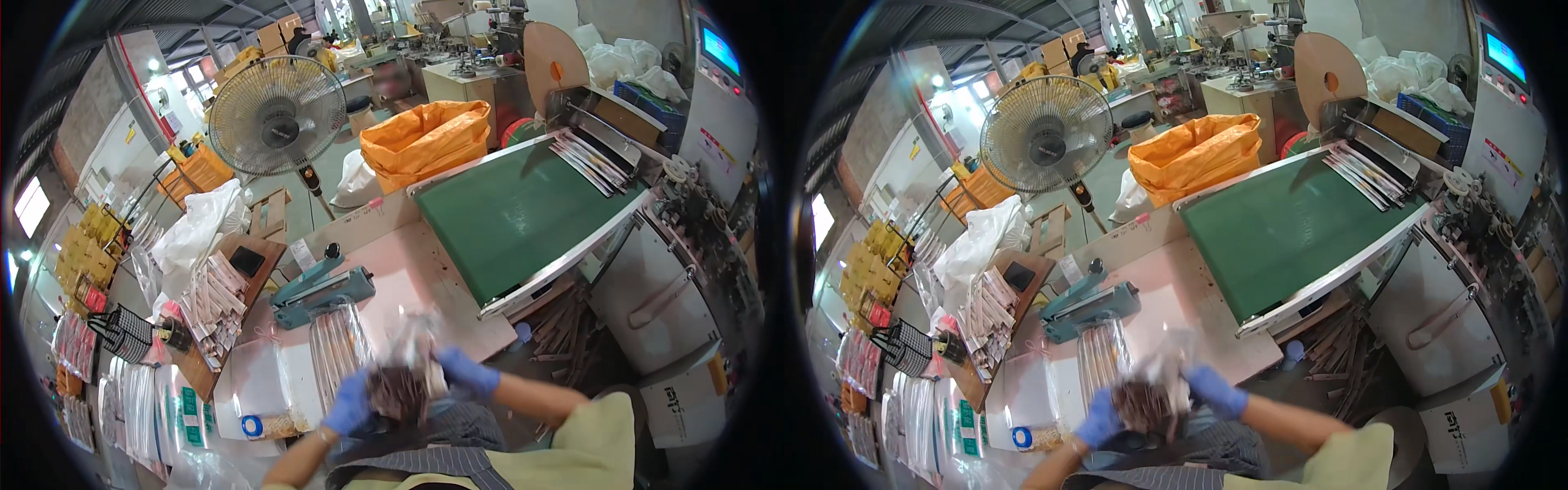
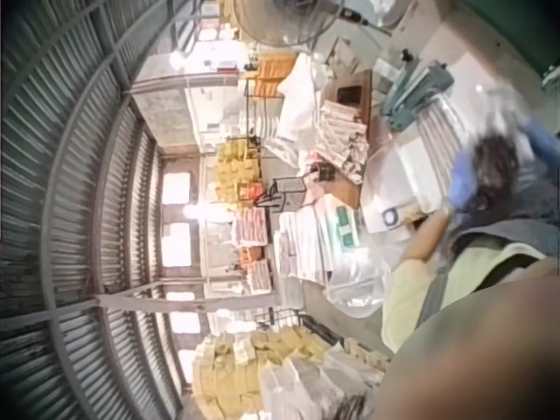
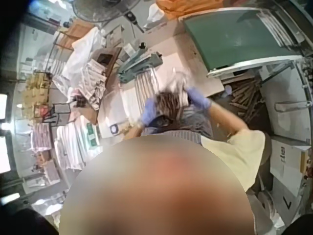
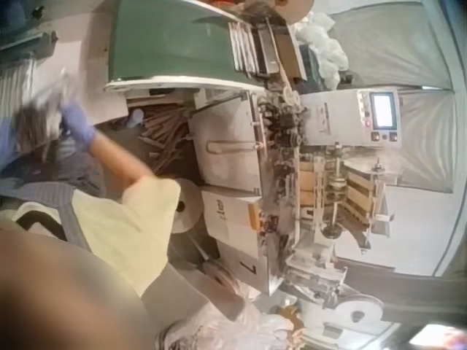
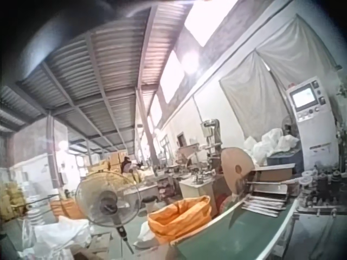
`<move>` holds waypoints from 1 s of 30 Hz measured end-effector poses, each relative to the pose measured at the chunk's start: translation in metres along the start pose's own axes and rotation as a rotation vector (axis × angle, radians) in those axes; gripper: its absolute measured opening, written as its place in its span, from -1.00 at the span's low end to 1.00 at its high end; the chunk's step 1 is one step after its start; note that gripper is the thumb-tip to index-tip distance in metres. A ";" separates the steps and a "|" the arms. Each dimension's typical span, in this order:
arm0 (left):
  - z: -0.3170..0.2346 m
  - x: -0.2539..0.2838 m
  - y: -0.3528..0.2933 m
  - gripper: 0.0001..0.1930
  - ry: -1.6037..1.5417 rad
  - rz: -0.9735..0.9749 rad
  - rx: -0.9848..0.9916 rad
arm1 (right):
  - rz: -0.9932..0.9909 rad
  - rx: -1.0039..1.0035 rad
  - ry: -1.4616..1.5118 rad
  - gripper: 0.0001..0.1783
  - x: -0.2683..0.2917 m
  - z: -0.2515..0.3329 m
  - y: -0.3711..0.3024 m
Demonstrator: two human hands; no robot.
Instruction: Picking up bundles of sticks from a tray, placing them into plastic bags, and sealing the bags using a heat sealer.
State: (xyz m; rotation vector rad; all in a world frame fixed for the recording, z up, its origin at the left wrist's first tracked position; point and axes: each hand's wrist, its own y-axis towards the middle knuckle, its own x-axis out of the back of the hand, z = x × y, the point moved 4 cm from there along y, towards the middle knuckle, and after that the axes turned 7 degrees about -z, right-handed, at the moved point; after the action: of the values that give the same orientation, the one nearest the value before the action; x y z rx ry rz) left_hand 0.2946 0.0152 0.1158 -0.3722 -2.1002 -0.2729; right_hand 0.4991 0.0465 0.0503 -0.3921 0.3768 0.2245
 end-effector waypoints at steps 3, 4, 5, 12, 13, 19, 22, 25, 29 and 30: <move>0.008 0.060 0.079 -0.55 -0.018 -0.329 -0.117 | 0.087 0.819 -1.281 -0.72 -0.012 0.081 0.055; 0.041 0.064 0.097 -0.62 -0.119 -0.294 0.021 | 0.089 0.807 -1.381 -0.78 -0.017 0.080 0.084; 0.057 0.076 0.112 -0.68 0.023 -0.293 0.034 | 0.087 0.787 -1.480 -0.83 -0.024 0.087 0.105; 0.019 0.195 0.136 -0.81 -0.467 -0.535 0.243 | 0.422 1.158 -1.731 -0.93 -0.092 0.239 0.086; 0.016 0.203 0.133 -0.79 -0.548 -0.542 0.284 | 0.385 1.283 -1.441 -0.94 -0.095 0.255 0.071; 0.005 0.171 0.131 -0.80 -0.659 -0.436 0.284 | 0.562 1.194 -1.547 -0.93 -0.077 0.240 0.059; -0.007 0.173 0.121 -0.86 -0.726 -0.517 0.265 | 0.352 1.320 -1.106 -0.92 -0.089 0.265 0.019; -0.022 0.163 0.128 -0.92 0.334 -0.460 -0.404 | 0.556 1.272 -1.247 -0.87 -0.093 0.257 0.005; -0.025 0.167 0.126 -0.93 0.363 -0.617 -0.373 | 0.422 1.171 -1.365 -0.87 -0.079 0.254 0.017; -0.018 0.162 0.128 -0.90 0.127 -0.419 -0.174 | 0.325 1.118 -1.579 -0.80 -0.073 0.253 0.023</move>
State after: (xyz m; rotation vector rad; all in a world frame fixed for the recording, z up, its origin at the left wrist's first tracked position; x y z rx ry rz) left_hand 0.2741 0.1530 0.2690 -0.0093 -2.0191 -0.7094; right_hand 0.5057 0.1609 0.2881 0.9790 -1.0067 0.5162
